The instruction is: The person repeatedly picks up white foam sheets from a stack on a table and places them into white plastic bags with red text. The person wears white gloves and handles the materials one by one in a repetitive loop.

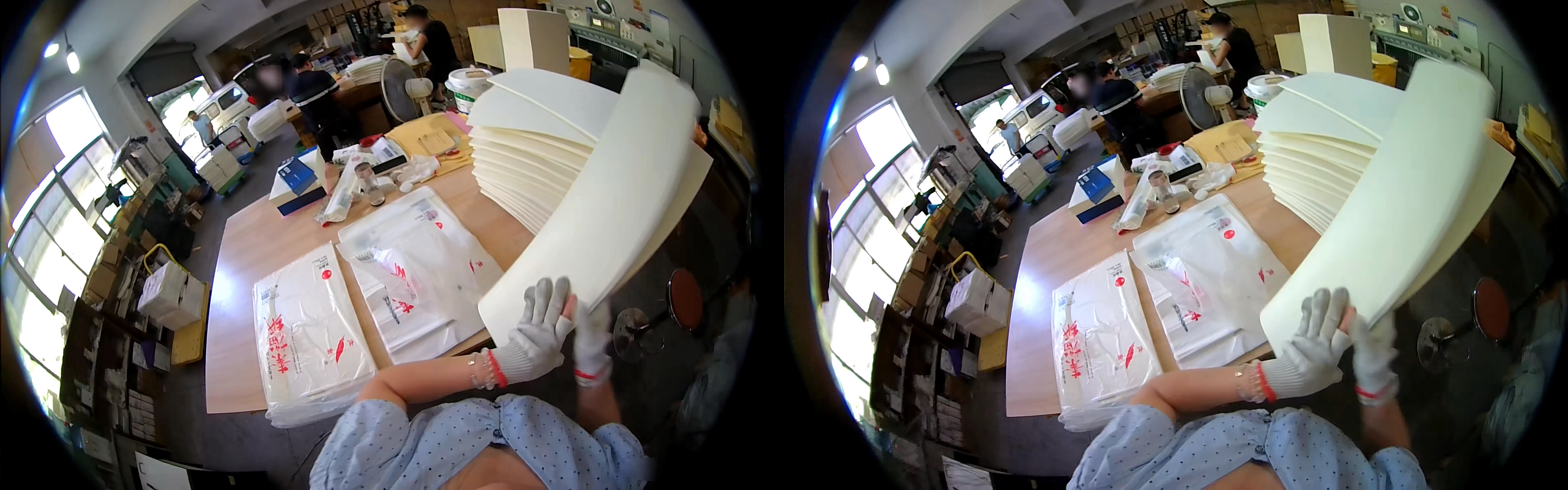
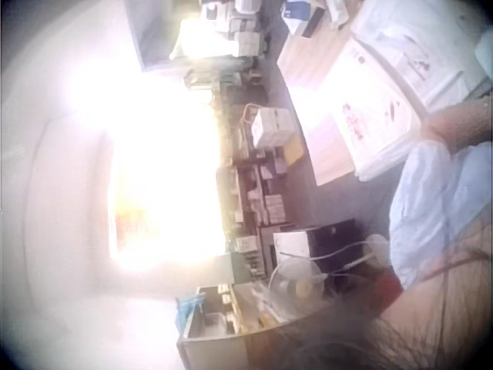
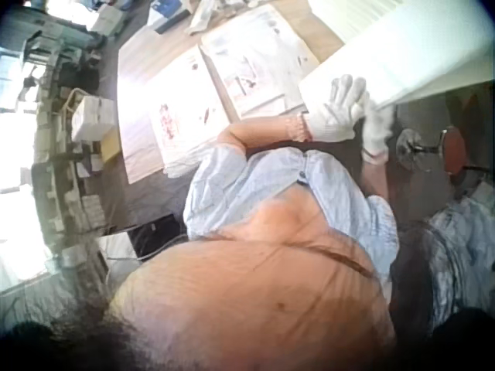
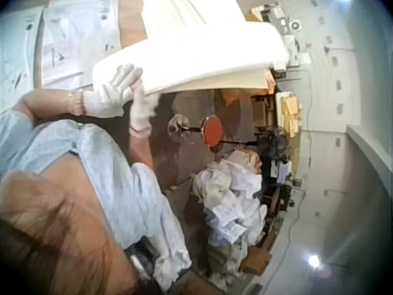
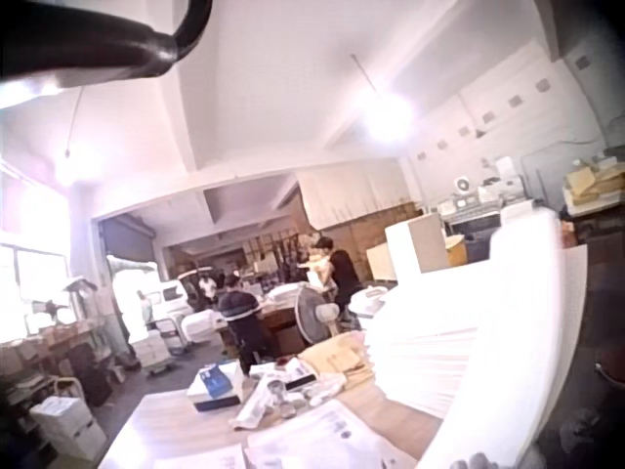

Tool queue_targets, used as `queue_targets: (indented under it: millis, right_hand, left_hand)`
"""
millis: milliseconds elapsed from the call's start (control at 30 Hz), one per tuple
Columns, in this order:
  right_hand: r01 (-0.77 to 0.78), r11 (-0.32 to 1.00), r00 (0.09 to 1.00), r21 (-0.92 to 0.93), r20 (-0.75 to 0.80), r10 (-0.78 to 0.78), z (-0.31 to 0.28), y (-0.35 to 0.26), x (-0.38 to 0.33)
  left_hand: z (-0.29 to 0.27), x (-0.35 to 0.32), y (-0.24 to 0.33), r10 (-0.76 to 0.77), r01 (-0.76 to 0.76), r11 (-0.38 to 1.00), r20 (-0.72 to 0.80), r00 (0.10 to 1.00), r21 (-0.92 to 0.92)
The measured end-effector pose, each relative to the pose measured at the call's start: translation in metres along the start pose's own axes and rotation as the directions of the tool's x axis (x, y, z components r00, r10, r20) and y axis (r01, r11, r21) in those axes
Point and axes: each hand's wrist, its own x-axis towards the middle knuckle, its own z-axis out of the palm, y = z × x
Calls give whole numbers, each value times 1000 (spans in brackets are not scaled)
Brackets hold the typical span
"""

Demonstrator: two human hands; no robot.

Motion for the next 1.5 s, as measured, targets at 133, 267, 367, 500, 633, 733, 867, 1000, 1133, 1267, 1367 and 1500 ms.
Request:
queue_targets:
  millis: [133,267,367,500,633,733,867,1000,1133,1267,1367,1500]
  right_hand:
    - [331,897,942,-293,45,-333,-19,33,7]
    - [505,682,824,-529,60,-563,-55,33,-7]
    - [612,570,782,-549,312,-539,-59,13,-14]
    - [621,509,775,-596,566,-283,-39,6,-26]
    - [592,131,786,-795,606,122,-21,76,-32]
    - [633,68,721,-771,620,311,20,105,2]
    - [724,369,564,-582,808,170,13,210,88]
    - [275,608,885,-745,443,143,88,149,92]
    - [212,295,936,-932,280,213,92,233,137]
    - [190,227,802,-955,284,526,89,267,175]
    - [344,204,718,-916,397,571,89,294,180]
    - [476,300,623,-827,558,548,53,285,165]
  left_hand:
    - [-16,-5,-78,-16,-21,950,-116,993,-313]
    - [-63,5,-230,-490,585,808,-468,735,72]
    - [-48,-18,-293,-575,510,117,361,734,-852]
    - [-23,-11,-324,-521,370,-276,462,717,-887]
    - [51,-10,-361,-296,227,575,59,953,-786]
    - [65,-7,-288,-120,189,649,146,982,-737]
    - [48,15,-115,-199,253,925,207,958,-282]
    - [55,-33,-178,-436,450,858,112,893,-246]
    - [113,-92,-208,-170,173,983,47,984,-56]
    - [108,-170,-303,-402,396,689,-135,906,606]
    - [135,-256,-347,-770,746,621,-366,522,-241]
    - [64,-199,-254,-951,547,102,80,299,-831]
